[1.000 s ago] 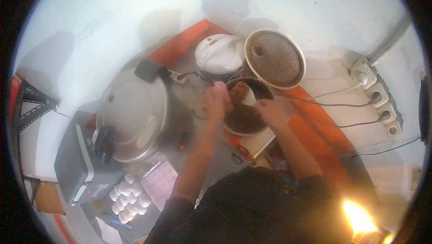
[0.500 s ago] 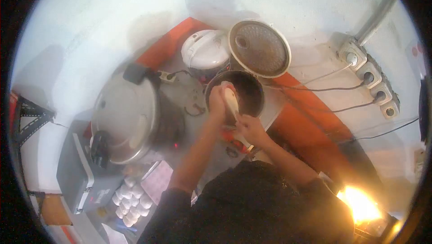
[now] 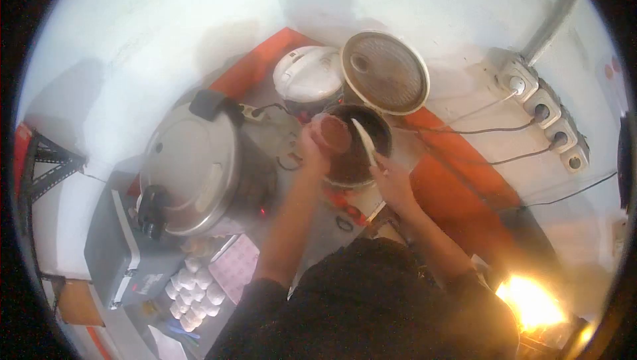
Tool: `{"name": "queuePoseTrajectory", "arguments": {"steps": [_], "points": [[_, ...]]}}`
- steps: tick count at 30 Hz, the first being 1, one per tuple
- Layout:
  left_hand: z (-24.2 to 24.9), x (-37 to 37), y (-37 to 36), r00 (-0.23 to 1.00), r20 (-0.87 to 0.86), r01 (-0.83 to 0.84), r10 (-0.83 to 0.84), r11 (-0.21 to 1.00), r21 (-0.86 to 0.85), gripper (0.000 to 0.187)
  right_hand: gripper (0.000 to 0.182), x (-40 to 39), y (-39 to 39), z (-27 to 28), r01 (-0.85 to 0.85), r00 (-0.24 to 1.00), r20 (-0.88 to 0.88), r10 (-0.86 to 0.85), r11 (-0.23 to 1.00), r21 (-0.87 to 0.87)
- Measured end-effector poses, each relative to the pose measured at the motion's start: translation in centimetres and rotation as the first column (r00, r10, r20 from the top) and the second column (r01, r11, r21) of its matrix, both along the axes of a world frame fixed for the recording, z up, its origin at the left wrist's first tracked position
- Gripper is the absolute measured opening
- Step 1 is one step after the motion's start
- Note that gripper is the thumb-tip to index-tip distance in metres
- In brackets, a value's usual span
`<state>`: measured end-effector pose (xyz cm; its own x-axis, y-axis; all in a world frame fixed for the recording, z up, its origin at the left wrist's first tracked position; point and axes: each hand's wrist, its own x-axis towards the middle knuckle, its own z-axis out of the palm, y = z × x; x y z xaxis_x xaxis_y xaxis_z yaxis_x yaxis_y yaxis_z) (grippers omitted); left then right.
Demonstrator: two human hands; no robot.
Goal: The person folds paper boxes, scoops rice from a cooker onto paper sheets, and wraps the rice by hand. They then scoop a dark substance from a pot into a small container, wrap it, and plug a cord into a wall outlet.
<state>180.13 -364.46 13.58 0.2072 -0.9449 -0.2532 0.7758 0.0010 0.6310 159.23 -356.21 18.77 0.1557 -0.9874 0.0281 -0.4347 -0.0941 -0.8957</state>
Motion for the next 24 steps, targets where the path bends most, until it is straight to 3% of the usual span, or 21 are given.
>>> {"name": "queuePoseTrajectory", "arguments": {"steps": [2,3,5,7,8,11,12,15,16,17,19,21,22,23,24], "points": [[1.2,-2.3,1.8,1.000,-0.010,-0.013,0.014,0.996,0.089,0.037,0.044,2.6,1.0,-0.3,-0.081,0.997,-0.004,0.080,0.996,-0.036],[0.8,-2.6,2.0,0.997,0.073,-0.039,0.032,0.995,0.091,0.038,0.044,3.5,1.5,-0.5,-0.130,0.992,-0.010,0.130,0.990,-0.053],[1.4,-2.0,3.6,0.999,0.049,-0.016,0.016,1.000,-0.001,0.041,0.041,4.0,2.3,0.4,-0.117,0.989,0.100,0.112,0.992,0.038],[0.7,-0.6,4.7,0.994,-0.092,-0.058,0.055,0.998,-0.033,0.045,0.040,3.8,2.3,1.6,-0.132,0.962,0.262,0.074,0.968,0.213],[0.3,0.3,5.7,0.982,-0.166,-0.095,0.086,0.994,-0.047,0.048,0.036,3.2,1.8,-1.7,-0.139,0.960,0.253,0.122,0.989,0.051],[0.1,3.0,11.5,0.921,-0.372,-0.136,0.114,0.990,-0.033,0.053,0.033,3.6,3.8,3.7,-0.302,0.899,0.428,0.094,0.839,0.452],[1.7,4.2,14.4,0.882,-0.463,-0.062,0.085,0.996,0.065,0.054,0.033,4.4,4.8,3.7,-0.374,0.853,0.506,0.131,0.829,0.416],[-4.1,7.3,23.1,0.922,-0.361,-0.161,0.138,0.986,-0.034,0.043,0.033,6.1,5.7,-5.1,-0.538,0.798,0.559,0.226,0.683,0.493],[-5.1,7.7,26.2,0.965,-0.061,-0.257,0.256,0.966,-0.022,0.037,0.028,6.8,5.9,-7.7,-0.525,0.846,0.428,0.318,0.640,0.561],[-6.0,8.0,29.2,0.902,0.253,-0.365,0.350,0.931,0.010,0.034,0.025,7.5,6.0,-10.2,-0.496,0.865,0.289,0.409,0.615,0.613],[-4.2,8.8,35.4,0.633,0.679,-0.465,0.372,0.884,-0.051,0.032,0.024,9.1,6.3,-14.5,-0.437,0.842,0.039,0.537,0.639,0.633],[-5.4,9.9,40.9,0.286,0.897,-0.597,0.338,0.795,-0.109,0.030,0.026,10.1,6.6,-18.7,-0.399,0.792,-0.175,0.584,0.714,0.575],[-8.1,11.7,42.6,0.596,0.516,-0.740,0.614,0.670,0.058,0.030,0.031,9.3,6.4,-23.4,-0.549,0.732,-0.259,0.630,0.771,0.322],[-10.6,13.2,44.3,0.611,-0.024,-0.752,0.791,0.590,0.294,0.031,0.033,9.3,5.5,-26.5,-0.593,0.624,-0.428,0.653,0.753,0.284],[-11.8,14.0,46.1,0.600,0.320,-0.798,0.733,0.580,0.164,0.033,0.034,9.6,4.6,-29.0,-0.639,0.498,-0.583,0.642,0.726,0.253]]}}
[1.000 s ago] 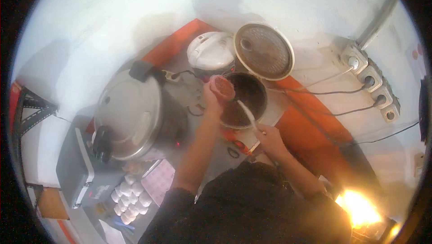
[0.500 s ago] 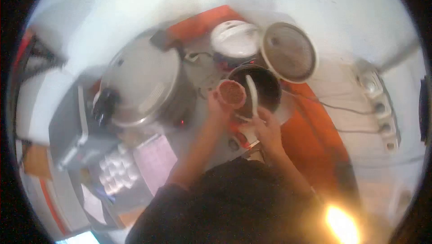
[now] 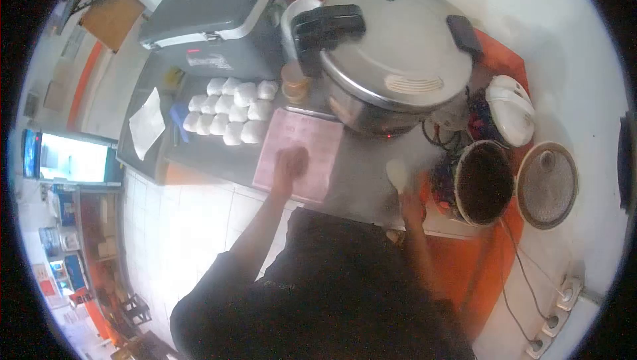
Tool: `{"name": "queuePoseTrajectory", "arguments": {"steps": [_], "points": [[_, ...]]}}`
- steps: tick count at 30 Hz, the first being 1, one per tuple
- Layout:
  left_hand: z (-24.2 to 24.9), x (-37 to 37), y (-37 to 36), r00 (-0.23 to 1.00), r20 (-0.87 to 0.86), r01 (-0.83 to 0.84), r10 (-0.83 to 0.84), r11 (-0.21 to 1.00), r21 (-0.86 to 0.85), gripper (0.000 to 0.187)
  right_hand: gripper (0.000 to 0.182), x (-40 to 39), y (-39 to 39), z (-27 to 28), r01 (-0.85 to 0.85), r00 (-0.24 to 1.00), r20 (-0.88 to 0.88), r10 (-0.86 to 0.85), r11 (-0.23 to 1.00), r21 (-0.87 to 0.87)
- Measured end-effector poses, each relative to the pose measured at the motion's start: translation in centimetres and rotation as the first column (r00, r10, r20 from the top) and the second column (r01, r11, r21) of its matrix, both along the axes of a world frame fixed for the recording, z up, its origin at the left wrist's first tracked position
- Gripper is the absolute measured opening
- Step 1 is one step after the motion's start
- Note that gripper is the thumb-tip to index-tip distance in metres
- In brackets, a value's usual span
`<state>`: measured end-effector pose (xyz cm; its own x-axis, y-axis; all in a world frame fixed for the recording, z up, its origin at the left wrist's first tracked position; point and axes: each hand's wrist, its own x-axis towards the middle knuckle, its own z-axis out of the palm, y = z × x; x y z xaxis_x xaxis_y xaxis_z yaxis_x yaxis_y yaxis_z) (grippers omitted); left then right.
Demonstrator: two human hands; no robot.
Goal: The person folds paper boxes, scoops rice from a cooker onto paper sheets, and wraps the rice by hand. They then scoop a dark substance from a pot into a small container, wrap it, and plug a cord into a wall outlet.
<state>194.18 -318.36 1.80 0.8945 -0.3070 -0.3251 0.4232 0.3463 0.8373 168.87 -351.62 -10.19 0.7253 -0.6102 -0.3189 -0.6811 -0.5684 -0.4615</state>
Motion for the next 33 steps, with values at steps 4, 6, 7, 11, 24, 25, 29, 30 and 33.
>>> {"name": "queuePoseTrajectory", "arguments": {"steps": [4,6,7,11,24,25,29,30,33], "points": [[-0.8,2.6,1.9,0.753,0.488,0.053,-0.441,0.781,0.623,0.053,0.037,3.9,3.7,6.4,0.193,0.909,0.401,-0.118,0.969,-0.153],[-0.4,4.0,4.1,0.214,0.455,-0.187,-0.864,0.421,0.887,0.085,0.040,5.6,5.4,7.5,0.223,0.847,0.516,-0.131,0.967,-0.121],[-0.4,4.4,4.9,0.266,0.404,-0.175,-0.876,0.368,0.913,0.092,0.042,6.8,6.1,7.9,0.205,0.838,0.533,-0.115,0.972,-0.112],[-3.0,6.0,8.8,0.311,0.277,-0.225,-0.909,0.213,0.951,0.111,0.049,15.1,13.2,5.2,-0.234,0.754,0.543,0.369,0.924,-0.303],[-6.0,6.9,10.0,0.367,0.308,-0.244,-0.878,0.229,0.942,0.113,0.066,28.8,28.3,13.7,-0.205,0.977,0.047,0.207,0.978,-0.032],[-5.0,7.8,10.1,0.381,0.209,-0.132,-0.900,0.171,0.976,0.104,0.068,29.1,28.1,12.2,-0.232,0.971,0.047,0.236,0.970,-0.064],[-1.4,13.3,8.2,0.395,-0.006,0.079,-0.919,0.028,0.996,0.068,0.074,27.5,25.7,8.5,-0.245,0.959,0.156,0.239,0.969,0.018],[-1.9,14.6,7.6,0.409,-0.008,0.065,-0.912,0.020,0.998,0.060,0.074,26.8,24.7,9.1,-0.222,0.959,0.200,0.202,0.971,0.085],[-5.3,17.3,5.3,0.098,0.564,-0.377,-0.820,0.494,0.783,0.050,0.074,24.2,20.9,11.4,-0.128,0.960,0.273,0.057,0.959,0.252]]}}
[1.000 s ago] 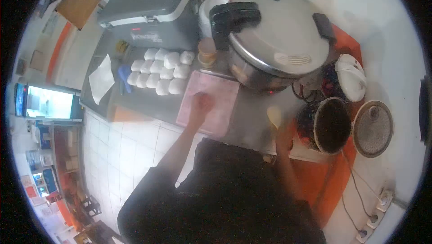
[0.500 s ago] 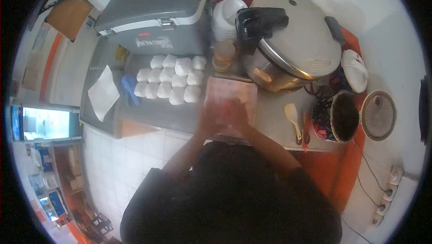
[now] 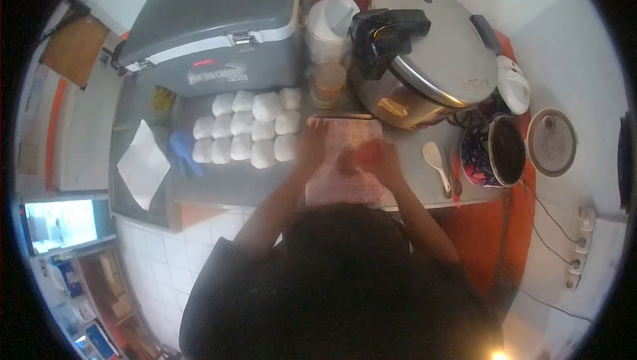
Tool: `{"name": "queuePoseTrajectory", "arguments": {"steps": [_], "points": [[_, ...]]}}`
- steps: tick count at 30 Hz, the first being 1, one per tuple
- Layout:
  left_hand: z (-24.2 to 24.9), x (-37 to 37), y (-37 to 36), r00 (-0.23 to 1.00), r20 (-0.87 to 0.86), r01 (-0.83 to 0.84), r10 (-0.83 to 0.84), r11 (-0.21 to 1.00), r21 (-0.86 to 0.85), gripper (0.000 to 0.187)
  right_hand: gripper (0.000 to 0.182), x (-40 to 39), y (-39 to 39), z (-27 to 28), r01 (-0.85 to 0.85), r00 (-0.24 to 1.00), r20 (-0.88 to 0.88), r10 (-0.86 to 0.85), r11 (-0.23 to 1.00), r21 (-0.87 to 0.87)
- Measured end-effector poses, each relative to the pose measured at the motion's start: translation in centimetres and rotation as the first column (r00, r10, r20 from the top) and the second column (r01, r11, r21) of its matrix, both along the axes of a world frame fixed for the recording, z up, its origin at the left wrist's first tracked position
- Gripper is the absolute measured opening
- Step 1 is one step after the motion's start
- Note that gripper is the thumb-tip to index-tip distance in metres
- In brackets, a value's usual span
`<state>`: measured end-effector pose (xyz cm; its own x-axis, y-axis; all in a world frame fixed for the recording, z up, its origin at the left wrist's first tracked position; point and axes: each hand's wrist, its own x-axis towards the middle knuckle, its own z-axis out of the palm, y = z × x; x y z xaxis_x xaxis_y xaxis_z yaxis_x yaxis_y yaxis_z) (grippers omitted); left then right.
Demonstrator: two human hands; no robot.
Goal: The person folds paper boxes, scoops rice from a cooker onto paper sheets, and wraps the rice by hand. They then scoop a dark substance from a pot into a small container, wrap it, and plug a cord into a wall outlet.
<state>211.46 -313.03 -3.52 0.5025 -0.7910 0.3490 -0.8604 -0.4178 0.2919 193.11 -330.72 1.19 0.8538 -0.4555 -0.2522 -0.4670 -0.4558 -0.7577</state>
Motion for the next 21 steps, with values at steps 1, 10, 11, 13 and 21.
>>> {"name": "queuePoseTrajectory", "arguments": {"steps": [1,10,11,13,21], "points": [[-2.2,0.4,-0.5,1.000,0.014,0.025,-0.025,1.000,0.015,0.049,0.073,-1.2,-1.4,0.2,0.063,0.998,-0.010,-0.063,0.998,0.005],[-4.6,-0.9,-1.9,0.983,-0.184,0.050,-0.022,0.987,0.152,0.049,0.068,-8.8,-5.4,-2.7,0.486,0.759,0.007,-0.651,0.558,-0.673],[-4.7,-0.8,-2.0,0.983,-0.180,0.048,-0.029,0.994,0.101,0.049,0.067,-8.2,-5.0,-3.1,0.506,0.727,0.065,-0.684,0.470,-0.723],[-4.1,-0.5,-2.3,0.977,-0.212,0.045,-0.030,0.997,0.063,0.048,0.042,-6.4,-4.7,-3.3,0.562,0.697,0.086,-0.712,0.468,-0.682],[-2.3,-0.9,-3.7,0.933,-0.355,0.057,-0.058,0.998,-0.014,0.030,0.038,-0.4,-1.3,-3.0,0.495,0.863,0.195,-0.465,0.709,-0.503]]}}
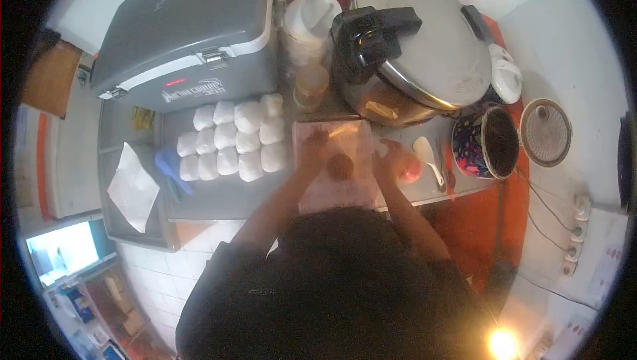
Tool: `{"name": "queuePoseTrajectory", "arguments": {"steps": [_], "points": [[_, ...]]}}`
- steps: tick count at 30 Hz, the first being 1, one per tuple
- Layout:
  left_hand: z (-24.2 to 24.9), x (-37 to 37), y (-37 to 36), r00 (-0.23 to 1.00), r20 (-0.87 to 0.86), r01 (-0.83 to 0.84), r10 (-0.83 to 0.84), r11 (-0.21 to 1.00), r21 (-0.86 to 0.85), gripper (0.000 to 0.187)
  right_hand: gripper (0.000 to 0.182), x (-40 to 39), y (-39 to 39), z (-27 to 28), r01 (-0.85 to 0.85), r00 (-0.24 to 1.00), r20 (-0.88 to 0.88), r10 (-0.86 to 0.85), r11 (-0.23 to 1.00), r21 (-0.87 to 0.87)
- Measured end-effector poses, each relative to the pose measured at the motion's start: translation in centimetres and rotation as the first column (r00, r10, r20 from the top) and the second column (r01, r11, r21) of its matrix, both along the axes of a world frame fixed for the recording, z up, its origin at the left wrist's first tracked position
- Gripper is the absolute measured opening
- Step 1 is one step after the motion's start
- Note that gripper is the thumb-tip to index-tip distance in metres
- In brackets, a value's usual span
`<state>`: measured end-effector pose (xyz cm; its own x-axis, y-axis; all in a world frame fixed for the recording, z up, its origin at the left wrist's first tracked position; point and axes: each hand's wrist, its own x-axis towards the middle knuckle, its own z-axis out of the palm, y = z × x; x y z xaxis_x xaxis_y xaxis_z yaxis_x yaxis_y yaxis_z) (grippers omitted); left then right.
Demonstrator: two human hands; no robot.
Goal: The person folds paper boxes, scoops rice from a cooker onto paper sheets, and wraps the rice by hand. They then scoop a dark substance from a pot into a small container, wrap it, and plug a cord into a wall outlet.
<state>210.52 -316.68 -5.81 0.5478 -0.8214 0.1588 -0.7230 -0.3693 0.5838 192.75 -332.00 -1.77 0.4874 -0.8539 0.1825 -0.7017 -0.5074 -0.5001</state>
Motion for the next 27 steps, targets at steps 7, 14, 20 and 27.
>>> {"name": "queuePoseTrajectory", "arguments": {"steps": [7,14,20,27], "points": [[1.4,1.3,-3.7,1.000,-0.012,0.001,-0.001,1.000,0.003,0.033,0.044,4.9,-0.7,1.2,-0.509,0.842,0.196,0.502,0.860,-0.016],[9.3,2.7,-3.6,0.958,0.064,0.266,-0.280,0.949,0.169,0.017,0.041,6.5,-3.1,-1.2,-0.612,0.787,-0.233,0.571,0.770,-0.181],[6.8,0.1,1.8,0.922,0.094,0.382,-0.376,0.922,-0.059,0.019,0.047,3.7,-0.1,8.7,-0.594,0.561,-0.567,0.604,0.770,0.232],[8.0,-3.0,5.1,0.860,0.154,0.398,-0.486,0.828,0.395,0.019,0.073,-2.0,6.3,2.6,-0.750,0.473,-0.531,0.703,0.637,0.177]]}}
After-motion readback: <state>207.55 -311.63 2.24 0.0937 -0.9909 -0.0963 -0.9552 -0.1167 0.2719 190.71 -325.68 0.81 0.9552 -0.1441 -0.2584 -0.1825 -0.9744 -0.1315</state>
